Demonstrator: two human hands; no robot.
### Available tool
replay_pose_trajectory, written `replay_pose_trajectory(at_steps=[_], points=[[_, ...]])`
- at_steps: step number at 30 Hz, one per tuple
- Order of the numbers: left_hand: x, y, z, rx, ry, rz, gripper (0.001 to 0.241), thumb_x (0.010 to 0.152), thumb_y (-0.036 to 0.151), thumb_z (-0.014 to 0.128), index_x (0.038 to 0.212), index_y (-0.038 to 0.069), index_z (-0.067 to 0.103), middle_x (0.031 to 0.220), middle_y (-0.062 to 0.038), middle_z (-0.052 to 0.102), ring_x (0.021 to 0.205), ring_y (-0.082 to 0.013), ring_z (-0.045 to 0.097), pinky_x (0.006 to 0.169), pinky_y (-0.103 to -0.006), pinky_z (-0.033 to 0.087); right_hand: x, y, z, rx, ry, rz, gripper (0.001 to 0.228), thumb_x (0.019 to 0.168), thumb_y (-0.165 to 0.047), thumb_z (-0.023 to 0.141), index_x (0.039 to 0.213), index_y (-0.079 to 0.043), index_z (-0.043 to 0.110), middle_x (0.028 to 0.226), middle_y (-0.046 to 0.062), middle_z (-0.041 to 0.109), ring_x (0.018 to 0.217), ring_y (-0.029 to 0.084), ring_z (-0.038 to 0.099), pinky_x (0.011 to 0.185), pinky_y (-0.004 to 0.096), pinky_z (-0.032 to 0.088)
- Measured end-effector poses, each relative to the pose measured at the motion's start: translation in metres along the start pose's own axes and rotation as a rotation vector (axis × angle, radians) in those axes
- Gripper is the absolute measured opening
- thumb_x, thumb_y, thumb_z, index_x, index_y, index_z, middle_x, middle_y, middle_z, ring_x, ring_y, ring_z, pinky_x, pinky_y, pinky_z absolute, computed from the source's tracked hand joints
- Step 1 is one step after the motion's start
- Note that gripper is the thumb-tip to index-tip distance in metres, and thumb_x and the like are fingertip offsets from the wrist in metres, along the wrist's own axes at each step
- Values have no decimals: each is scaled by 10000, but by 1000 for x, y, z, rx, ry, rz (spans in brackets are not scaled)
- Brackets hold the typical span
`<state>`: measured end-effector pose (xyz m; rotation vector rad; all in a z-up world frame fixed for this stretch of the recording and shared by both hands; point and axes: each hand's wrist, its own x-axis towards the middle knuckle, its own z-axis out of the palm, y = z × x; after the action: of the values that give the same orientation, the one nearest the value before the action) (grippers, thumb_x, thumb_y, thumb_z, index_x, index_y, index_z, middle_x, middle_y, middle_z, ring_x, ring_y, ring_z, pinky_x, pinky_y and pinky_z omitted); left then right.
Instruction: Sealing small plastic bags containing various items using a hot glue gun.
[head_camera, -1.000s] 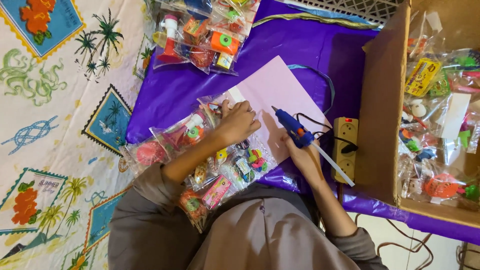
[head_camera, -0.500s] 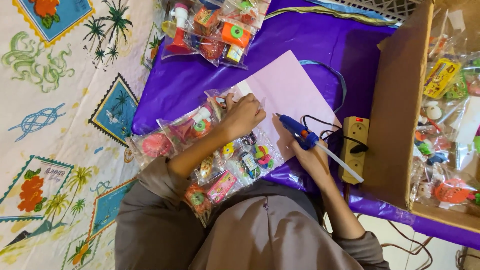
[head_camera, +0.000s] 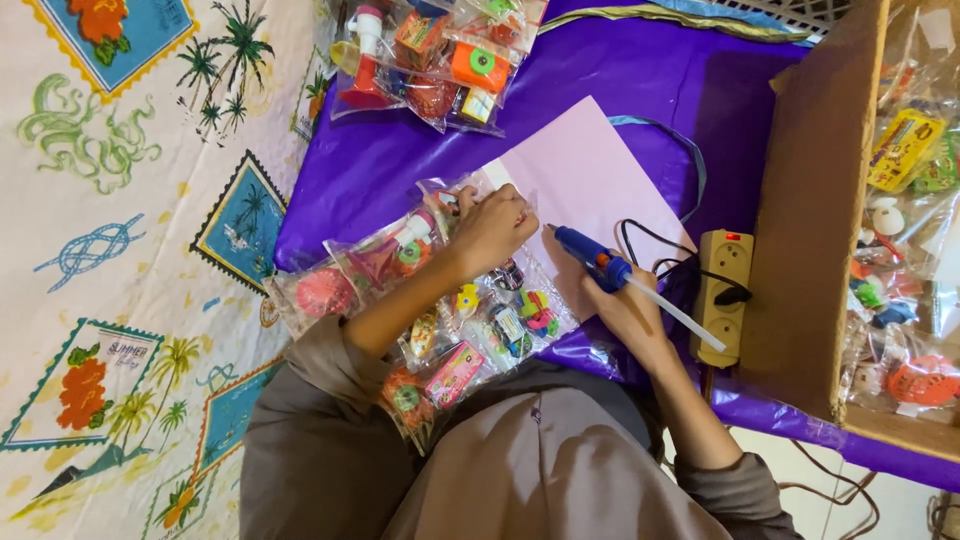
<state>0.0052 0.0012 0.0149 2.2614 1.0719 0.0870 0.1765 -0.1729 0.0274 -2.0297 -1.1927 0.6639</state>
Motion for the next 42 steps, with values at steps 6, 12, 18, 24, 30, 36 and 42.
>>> replay_pose_trajectory(at_steps=[6, 12, 18, 24, 30, 36, 42], points=[[0, 0, -1, -12, -5, -6, 418, 1009, 371, 439, 941, 69, 719, 1154, -125, 669, 1075, -288, 685, 1101, -604, 193, 4, -5, 4, -18, -32, -31, 186, 812, -190, 769, 922, -46, 726, 745, 233, 715, 817, 440, 728, 711, 476, 546], [0, -2, -1, -11, -20, -14, 422, 1016, 382, 435, 931, 83, 720, 1162, -115, 668, 1078, -265, 686, 1108, -591, 182, 13, 4, 16, -30, -46, -72, 198, 809, -182, 779, 946, -57, 711, 762, 232, 719, 822, 451, 727, 719, 478, 558], [0, 2, -7, 3, -41, -13, 422, 1024, 355, 428, 974, 63, 729, 1173, -123, 664, 1089, -271, 679, 1106, -589, 177, 20, 9, 21, -98, -69, -121, 232, 807, -201, 793, 948, -50, 688, 736, 253, 703, 756, 484, 712, 674, 499, 555], [-1, 1, -6, 1, -36, 0, 434, 1025, 367, 423, 980, 57, 723, 1169, -136, 668, 1097, -290, 678, 1106, -595, 180, 21, 18, 24, -142, -65, -129, 241, 827, -264, 785, 937, -78, 678, 735, 233, 704, 762, 475, 710, 664, 506, 540], [-3, 2, -9, -10, -42, -5, 430, 1016, 352, 426, 980, 44, 724, 1187, -140, 668, 1099, -290, 680, 1118, -584, 172, 23, 27, 35, -268, -66, -31, 293, 830, -404, 763, 893, -135, 664, 712, 190, 695, 751, 433, 713, 661, 502, 551], [-3, 4, -8, -6, -26, -3, 427, 1016, 338, 426, 981, 37, 727, 1179, -147, 673, 1087, -294, 685, 1112, -593, 177, 24, 33, 36, -259, -97, 12, 338, 837, -454, 762, 886, -134, 666, 715, 191, 693, 752, 447, 709, 666, 513, 554], [0, -1, -1, -3, -5, 3, 424, 1011, 347, 435, 953, 40, 721, 1138, -136, 675, 1062, -297, 688, 1108, -606, 181, 23, 22, 31, -220, -83, 36, 272, 856, -378, 759, 896, -118, 693, 740, 215, 704, 770, 456, 714, 663, 520, 559]])
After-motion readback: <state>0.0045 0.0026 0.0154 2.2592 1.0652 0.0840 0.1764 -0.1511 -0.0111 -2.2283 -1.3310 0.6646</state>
